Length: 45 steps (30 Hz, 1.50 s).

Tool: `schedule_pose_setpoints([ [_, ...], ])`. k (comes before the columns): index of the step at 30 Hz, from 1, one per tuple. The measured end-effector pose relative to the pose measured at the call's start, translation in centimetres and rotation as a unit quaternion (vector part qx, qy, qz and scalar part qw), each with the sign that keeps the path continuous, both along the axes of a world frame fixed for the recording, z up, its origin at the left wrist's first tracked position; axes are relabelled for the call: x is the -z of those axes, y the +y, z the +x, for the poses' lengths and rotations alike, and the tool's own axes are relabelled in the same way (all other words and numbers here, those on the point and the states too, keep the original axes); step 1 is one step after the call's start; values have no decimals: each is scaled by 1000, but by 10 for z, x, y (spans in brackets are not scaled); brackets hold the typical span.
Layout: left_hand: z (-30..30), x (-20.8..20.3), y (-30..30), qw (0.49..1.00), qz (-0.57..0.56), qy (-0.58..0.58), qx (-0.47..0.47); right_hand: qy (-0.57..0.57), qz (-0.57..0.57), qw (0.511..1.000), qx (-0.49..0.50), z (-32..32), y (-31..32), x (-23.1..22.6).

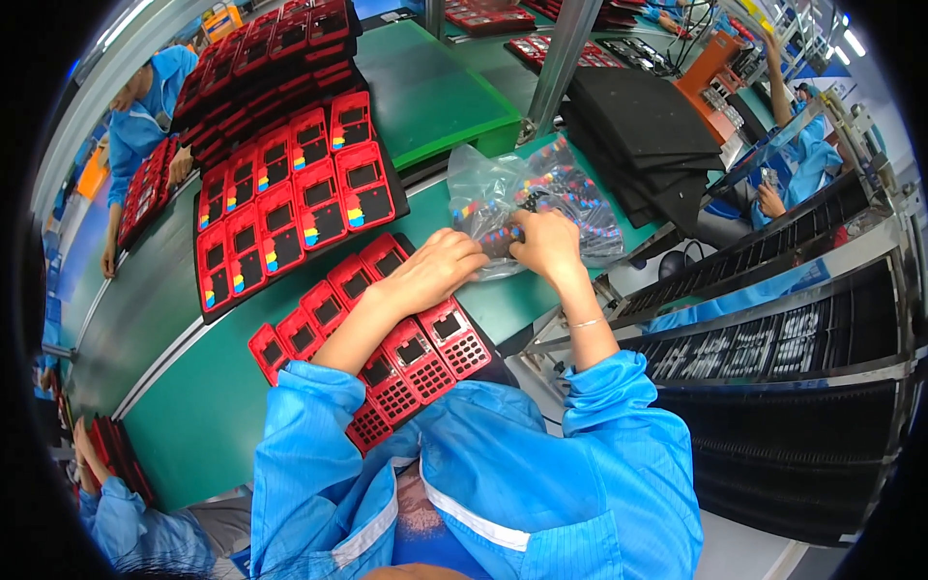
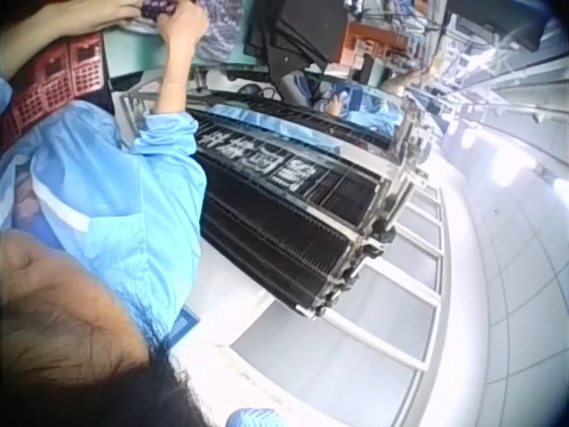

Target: The person assembles buttons and components into electronic device housings by hand, taking them from trays and plastic bags and inserting them into the shells.

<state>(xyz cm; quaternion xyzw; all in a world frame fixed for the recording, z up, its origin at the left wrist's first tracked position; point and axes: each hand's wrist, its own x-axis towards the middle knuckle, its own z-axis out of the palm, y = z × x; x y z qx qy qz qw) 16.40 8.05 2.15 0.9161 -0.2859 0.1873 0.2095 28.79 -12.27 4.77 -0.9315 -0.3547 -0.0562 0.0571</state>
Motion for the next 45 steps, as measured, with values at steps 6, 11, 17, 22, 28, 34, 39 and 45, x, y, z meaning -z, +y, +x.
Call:
schedule_pose_setpoints([
  [6, -18, -11, 0, 997, -80, 2, -10, 122, 245, 956, 107, -11, -29, -50],
  [11, -66, -37, -1, 867, -454, 192, -73, 380, 446, 804, -98, -44, -20, -79],
  [17, -158, -54, -1, 645, -709, 284, -9, 591, 211, 718, -302, -108, 57, -75],
  [22, -243, -23, -10, 520, -822, 196, -122, 524, 219, 742, -356, -171, 115, -54],
  [28, -298, 30, -33, 455, -863, -33, -220, 341, 205, 798, -452, -242, 132, -30],
  [34, -323, 32, -27, 419, -891, -18, -173, 336, 193, 791, -474, -256, 142, -24],
  [39, -329, 37, -24, 421, -890, -17, -174, 334, 188, 792, -475, -266, 144, -23],
  [45, -331, 29, -21, 390, -901, -25, -188, 549, 266, 756, -237, -239, 164, -16],
])
